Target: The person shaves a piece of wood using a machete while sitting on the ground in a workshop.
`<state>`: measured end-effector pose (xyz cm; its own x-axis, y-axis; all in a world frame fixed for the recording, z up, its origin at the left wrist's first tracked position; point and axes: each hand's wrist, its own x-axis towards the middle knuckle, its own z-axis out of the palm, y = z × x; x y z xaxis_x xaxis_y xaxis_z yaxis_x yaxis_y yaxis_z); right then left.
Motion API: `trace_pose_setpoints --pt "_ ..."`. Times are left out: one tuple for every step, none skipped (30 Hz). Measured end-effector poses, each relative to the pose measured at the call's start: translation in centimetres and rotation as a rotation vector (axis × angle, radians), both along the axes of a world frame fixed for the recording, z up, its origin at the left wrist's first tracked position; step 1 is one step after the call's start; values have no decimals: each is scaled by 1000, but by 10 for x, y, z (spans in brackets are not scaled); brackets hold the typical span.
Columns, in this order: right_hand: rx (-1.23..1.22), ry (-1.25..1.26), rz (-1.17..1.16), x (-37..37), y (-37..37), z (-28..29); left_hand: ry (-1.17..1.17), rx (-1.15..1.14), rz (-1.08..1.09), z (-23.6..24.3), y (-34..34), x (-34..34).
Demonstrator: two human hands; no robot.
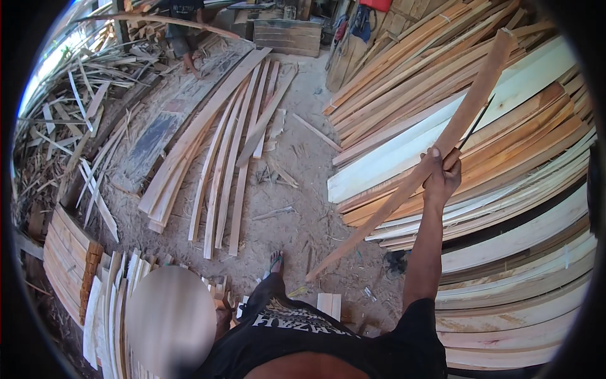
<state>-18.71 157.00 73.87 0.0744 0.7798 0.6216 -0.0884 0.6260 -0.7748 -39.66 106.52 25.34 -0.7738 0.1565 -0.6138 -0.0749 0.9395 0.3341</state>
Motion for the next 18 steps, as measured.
trace_pose_setpoints --pt "29 55 -52 -9 43 12 21 21 -7 -5 28 -30" --pt "9 77 -104 -14 75 29 33 58 -8 -11 56 -64" --pt "19 76 -202 -20 95 59 24 128 -6 -18 81 -94" --pt "-1 147 -146 -18 115 88 31 225 13 -19 112 -123" --pt "50 190 -169 -19 137 113 60 336 46 -21 140 -151" --pt "78 189 -165 -22 152 136 212 477 66 -19 160 -181" --pt "109 196 -146 -14 171 156 353 611 46 -25 187 -209" --pt "129 257 -216 -8 176 187 199 647 46 -14 231 -220" --pt "168 247 -256 -1 191 205 65 658 59 15 274 -236" --pt "307 233 -286 8 217 223 75 681 103 36 310 -246" --pt "344 234 -307 0 235 234 100 690 159 51 335 -256" --pt "375 244 -319 -11 256 239 114 673 170 58 352 -270" --pt "363 250 -312 -8 291 243 134 753 185 61 372 -280" --pt "369 213 -378 5 336 249 148 831 198 61 388 -285" --pt "374 193 -404 -4 364 243 154 820 207 63 401 -284" --pt "382 169 -439 -8 390 239 215 880 182 67 420 -279" --pt "388 150 -470 -13 415 235 287 939 162 72 435 -276" --pt "370 107 -580 -22 442 222 257 958 191 73 448 -273"
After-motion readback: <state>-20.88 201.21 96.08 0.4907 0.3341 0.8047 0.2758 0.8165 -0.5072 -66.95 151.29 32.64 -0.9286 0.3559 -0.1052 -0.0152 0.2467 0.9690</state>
